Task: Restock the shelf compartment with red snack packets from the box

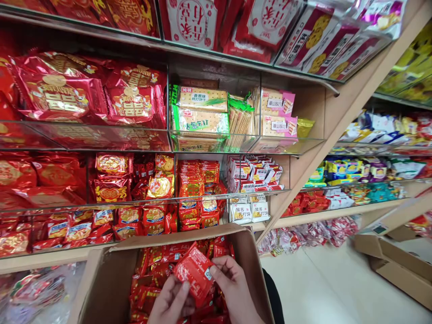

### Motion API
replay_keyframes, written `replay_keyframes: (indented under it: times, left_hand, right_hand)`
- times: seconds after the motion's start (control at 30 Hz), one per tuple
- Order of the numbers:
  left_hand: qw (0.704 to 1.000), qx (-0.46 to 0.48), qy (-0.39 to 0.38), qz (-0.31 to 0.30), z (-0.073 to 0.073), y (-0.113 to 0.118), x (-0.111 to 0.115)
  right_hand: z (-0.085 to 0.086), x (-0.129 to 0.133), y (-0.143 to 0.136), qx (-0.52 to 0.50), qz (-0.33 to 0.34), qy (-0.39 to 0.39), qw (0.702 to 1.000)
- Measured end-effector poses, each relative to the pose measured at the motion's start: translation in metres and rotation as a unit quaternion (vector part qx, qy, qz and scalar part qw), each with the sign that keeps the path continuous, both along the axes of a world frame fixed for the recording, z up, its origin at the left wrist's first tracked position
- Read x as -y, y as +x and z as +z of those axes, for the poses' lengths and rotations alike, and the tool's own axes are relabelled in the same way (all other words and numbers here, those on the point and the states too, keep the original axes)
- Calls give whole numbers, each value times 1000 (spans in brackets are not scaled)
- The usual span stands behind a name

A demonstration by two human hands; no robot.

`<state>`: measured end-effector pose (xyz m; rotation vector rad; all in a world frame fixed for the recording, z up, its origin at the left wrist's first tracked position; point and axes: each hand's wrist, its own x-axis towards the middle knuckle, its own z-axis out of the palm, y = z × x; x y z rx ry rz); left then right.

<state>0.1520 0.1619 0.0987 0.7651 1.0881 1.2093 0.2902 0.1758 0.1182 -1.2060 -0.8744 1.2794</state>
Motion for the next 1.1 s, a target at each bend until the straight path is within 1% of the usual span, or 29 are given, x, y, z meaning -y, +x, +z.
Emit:
replay_keyframes:
  times: [0.03,0.1,0.17,0.23,0.3,0.33,0.37,0.43,0.5,0.53,0.6,0.67,0.7,0.77,0.83,0.9,0.97,1.0,1.03,1.1]
  left_hand:
    - [1000,19,-8,2,7,6,-2]
    - [1000,17,12,3,22,9,-7]
    - [1000,-9,8,-18,35,5,-13]
    - [998,-24,-33,-38,43,-2,-17]
    - [998,-41,-48,-32,47,-6,-22]
    - [998,-57,-36,-19,47,-6,-23]
    - [997,-74,-15,0,47,-6,-25]
    - [995,-99,24,23,46,-2,-26]
    - [995,-93,28,21,47,2,-27]
    - [996,-83,14,16,48,3,-27]
    - [998,-58,-31,8,54,3,-27]
    - [997,-40,-64,9,60,2,-30]
    - [997,-47,-62,0,63,1,-31]
    - [994,-107,-12,-26,65,-3,-34]
    - [973,-221,59,-24,63,-9,-36]
    - [933,-338,118,-5,57,-15,-37]
    - [893,-421,160,2,52,-20,-35]
    - [880,-442,175,5,50,-21,-33]
    - [873,-451,185,13,49,-22,-31]
    - [879,-435,191,44,49,-19,-26]
  right_hand:
    - [1,-1,-2,-35,-8,-5,999]
    - [1,-4,-2,-68,-17,3,998]
    - [4,-7,3,-64,-24,23,997]
    - [9,-8,8,-37,-2,39,999]
    - [15,-8,10,-9,39,44,998]
    - [18,-8,8,-10,49,42,998]
    - [20,-7,6,-22,48,39,998]
    - [20,-6,-2,-68,21,31,997]
    - [18,-7,-9,-77,-13,35,996]
    - [16,-7,-11,-49,-25,44,997]
    - [13,-8,-11,42,-42,73,996]
    - [12,-9,-9,131,-49,99,985]
    - [12,-9,-8,165,-46,108,979]
    - [12,-9,-7,218,-38,125,967]
    - [12,-8,-8,258,-36,145,954]
    - [12,-8,-10,283,-38,169,943]
    - [12,-6,-13,289,-37,186,938]
    - [12,-4,-15,285,-38,187,939]
    - [12,-2,-17,276,-43,184,942]
    - [12,2,-23,237,-65,165,955]
